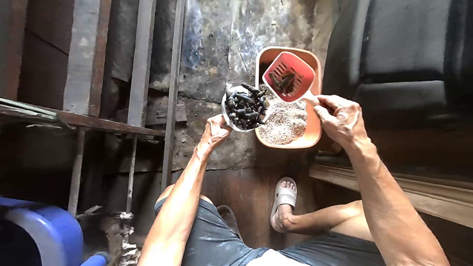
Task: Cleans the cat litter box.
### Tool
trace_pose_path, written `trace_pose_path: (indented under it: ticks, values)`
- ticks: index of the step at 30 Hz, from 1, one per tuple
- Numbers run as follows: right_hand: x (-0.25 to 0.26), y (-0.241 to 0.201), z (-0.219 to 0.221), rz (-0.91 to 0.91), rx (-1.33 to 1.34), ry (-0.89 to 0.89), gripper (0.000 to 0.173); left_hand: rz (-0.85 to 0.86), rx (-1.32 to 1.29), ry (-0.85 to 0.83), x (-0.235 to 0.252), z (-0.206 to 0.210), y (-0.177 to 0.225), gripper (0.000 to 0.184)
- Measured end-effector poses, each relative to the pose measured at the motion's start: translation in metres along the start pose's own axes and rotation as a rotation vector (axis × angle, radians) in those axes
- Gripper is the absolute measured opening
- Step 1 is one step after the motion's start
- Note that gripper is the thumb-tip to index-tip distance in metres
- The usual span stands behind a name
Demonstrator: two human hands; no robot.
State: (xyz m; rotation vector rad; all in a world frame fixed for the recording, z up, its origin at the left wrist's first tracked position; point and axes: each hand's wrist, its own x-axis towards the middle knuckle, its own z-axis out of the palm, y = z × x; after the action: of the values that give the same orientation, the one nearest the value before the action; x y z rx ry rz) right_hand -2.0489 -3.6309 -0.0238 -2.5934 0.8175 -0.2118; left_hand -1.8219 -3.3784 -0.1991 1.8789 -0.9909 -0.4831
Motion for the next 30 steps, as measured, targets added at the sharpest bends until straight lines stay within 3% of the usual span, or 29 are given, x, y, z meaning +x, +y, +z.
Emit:
trace_pose_path:
  ticks: [13, 30]
  values:
    - [-0.005, -0.036, 0.029, -0.238, -0.217, 0.167, 0.028, 0.045, 0.026, -0.006, -0.003, -0.001, 0.010, 0.013]
    - [-0.025, -0.054, 0.030, -0.198, -0.173, 0.223, 0.029, 0.063, 0.042, 0.002, 0.000, 0.000, 0.015, 0.016]
